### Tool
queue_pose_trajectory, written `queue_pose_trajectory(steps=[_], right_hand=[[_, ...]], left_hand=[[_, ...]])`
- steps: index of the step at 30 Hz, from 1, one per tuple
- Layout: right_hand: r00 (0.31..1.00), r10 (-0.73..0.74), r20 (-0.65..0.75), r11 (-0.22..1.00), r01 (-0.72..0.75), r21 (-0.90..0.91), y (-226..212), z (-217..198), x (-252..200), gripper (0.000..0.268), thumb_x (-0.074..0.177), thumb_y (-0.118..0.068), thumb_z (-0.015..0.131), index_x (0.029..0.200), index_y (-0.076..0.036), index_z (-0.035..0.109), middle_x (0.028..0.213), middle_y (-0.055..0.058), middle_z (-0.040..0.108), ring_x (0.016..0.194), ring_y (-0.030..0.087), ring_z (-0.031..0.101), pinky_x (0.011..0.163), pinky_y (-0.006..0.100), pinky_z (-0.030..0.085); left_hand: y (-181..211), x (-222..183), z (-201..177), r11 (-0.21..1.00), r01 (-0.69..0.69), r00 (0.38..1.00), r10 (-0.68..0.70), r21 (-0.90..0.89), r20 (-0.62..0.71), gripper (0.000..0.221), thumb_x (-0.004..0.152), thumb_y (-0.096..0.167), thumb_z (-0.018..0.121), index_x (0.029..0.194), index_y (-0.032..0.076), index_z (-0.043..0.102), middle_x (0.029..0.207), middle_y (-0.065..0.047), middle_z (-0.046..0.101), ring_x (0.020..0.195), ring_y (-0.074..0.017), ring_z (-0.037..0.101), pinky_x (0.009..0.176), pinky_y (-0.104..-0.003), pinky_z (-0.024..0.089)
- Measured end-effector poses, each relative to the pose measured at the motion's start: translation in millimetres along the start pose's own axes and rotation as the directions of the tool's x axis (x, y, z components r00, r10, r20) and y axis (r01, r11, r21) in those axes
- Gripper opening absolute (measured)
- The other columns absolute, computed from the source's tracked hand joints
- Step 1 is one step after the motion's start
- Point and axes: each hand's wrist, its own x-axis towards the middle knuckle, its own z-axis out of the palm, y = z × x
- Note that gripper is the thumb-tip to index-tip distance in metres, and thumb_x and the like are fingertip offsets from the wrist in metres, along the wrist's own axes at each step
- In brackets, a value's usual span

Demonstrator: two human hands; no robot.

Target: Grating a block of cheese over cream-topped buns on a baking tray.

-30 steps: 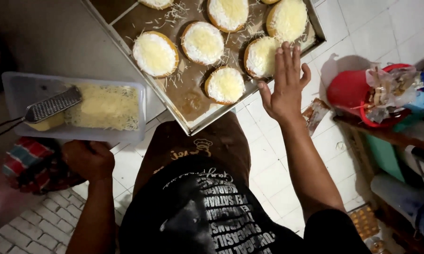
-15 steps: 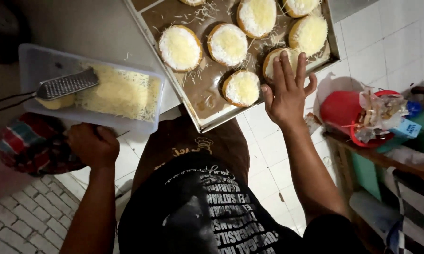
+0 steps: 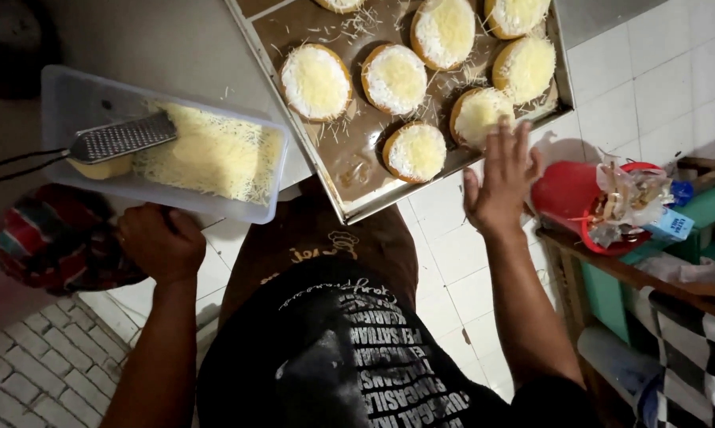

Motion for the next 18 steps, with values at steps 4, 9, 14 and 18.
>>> queue_pose_trajectory(steps=[4,9,14,18], right_hand=[[0.963,0.027,-0.269,0.999,-0.021,0.027,29,22,-9,0.080,0.107,-0.048,0.046,0.165,0.000,0.018,0.170,0.025,0.015,0.155,0.045,0.003,0.111,0.057,0.008],[0.970,0.080,-0.228,0.995,-0.091,-0.038,24,43,-12,0.098,0.102,-0.075,0.024,0.166,-0.002,0.014,0.171,0.026,0.006,0.154,0.046,-0.011,0.117,0.056,-0.007],[0.981,0.011,-0.193,0.998,-0.023,-0.062,5,39,-7,0.088,0.107,-0.064,0.027,0.165,0.001,0.022,0.171,0.025,0.016,0.154,0.046,-0.005,0.112,0.055,-0.010],[0.978,0.036,-0.205,0.998,-0.047,-0.050,0,26,-5,0.086,0.106,-0.064,0.023,0.165,-0.002,0.026,0.172,0.022,0.018,0.156,0.042,-0.001,0.113,0.054,-0.009]], left_hand=[[-10,-3,9,0.999,-0.050,0.997,0.050,-0.005,-0.061,0.020,0.102,0.024,0.051,0.090,0.007,0.055,0.082,-0.011,0.047,0.074,-0.0373,0.054,0.071,-0.049,0.047],[-12,-6,11,1.000,0.012,1.000,-0.012,-0.003,-0.009,0.016,0.094,0.023,0.058,0.090,0.007,0.056,0.084,-0.012,0.051,0.077,-0.0373,0.055,0.069,-0.049,0.044],[-22,-9,21,0.997,-0.076,0.994,0.073,-0.029,-0.085,0.013,0.092,0.021,0.059,0.089,0.009,0.056,0.081,-0.011,0.049,0.074,-0.0363,0.055,0.077,-0.048,0.046],[-12,-3,10,0.996,-0.059,0.995,0.052,-0.073,-0.090,0.016,0.098,0.022,0.054,0.092,0.007,0.058,0.082,-0.011,0.049,0.073,-0.0354,0.054,0.075,-0.047,0.045]])
